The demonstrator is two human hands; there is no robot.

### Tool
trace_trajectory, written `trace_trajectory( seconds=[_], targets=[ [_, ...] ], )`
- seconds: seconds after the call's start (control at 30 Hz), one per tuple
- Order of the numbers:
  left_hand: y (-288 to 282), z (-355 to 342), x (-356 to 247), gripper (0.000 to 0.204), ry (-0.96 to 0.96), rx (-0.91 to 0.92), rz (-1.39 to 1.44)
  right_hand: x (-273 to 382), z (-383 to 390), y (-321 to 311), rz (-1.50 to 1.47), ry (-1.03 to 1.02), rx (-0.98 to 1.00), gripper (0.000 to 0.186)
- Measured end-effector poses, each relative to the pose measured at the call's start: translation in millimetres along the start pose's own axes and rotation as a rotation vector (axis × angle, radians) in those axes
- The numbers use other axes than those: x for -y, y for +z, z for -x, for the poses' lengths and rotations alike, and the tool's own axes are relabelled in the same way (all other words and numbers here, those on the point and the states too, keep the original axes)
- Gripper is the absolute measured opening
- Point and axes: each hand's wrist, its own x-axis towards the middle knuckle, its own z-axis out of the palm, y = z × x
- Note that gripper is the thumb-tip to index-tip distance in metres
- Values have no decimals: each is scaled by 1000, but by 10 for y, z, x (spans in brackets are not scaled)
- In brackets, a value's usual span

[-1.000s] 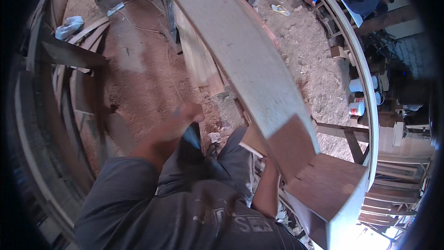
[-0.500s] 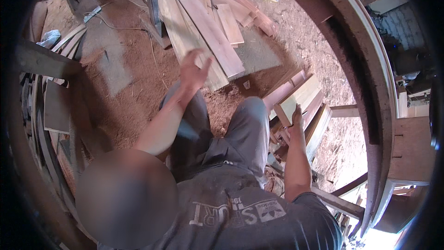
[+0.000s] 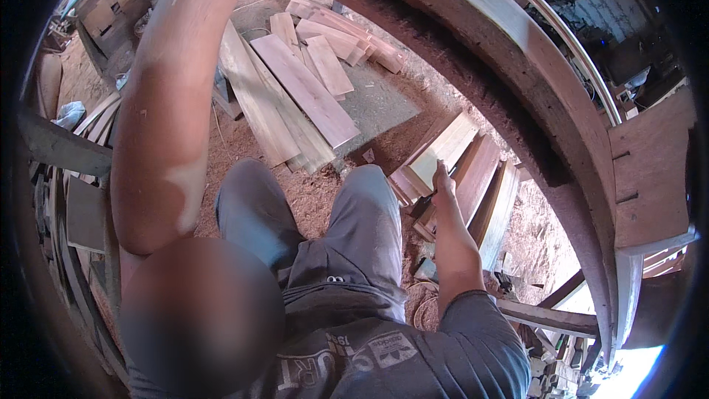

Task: The person measures and marks a wooden plank with a square and pencil, then uses a circular saw to cut the plank into smaller pieces. The person repeats this process with another plank, stacking the cut pieces on the floor.

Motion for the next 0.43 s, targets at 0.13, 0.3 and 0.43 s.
trace_trajectory(
  seconds=[0.13,0.3,0.43],
  targets=[
    [-209,2,-360,72,-217,298,-79,88,157,162,136,-70,153,123],
    [-125,-98,-232,86,-225,360,-154,148,-337,-455,652,-255,-65,95],
    [-323,-18,-412,92,-203,497,1,541,-649,-792,-362,-272,65,88]
  ],
)
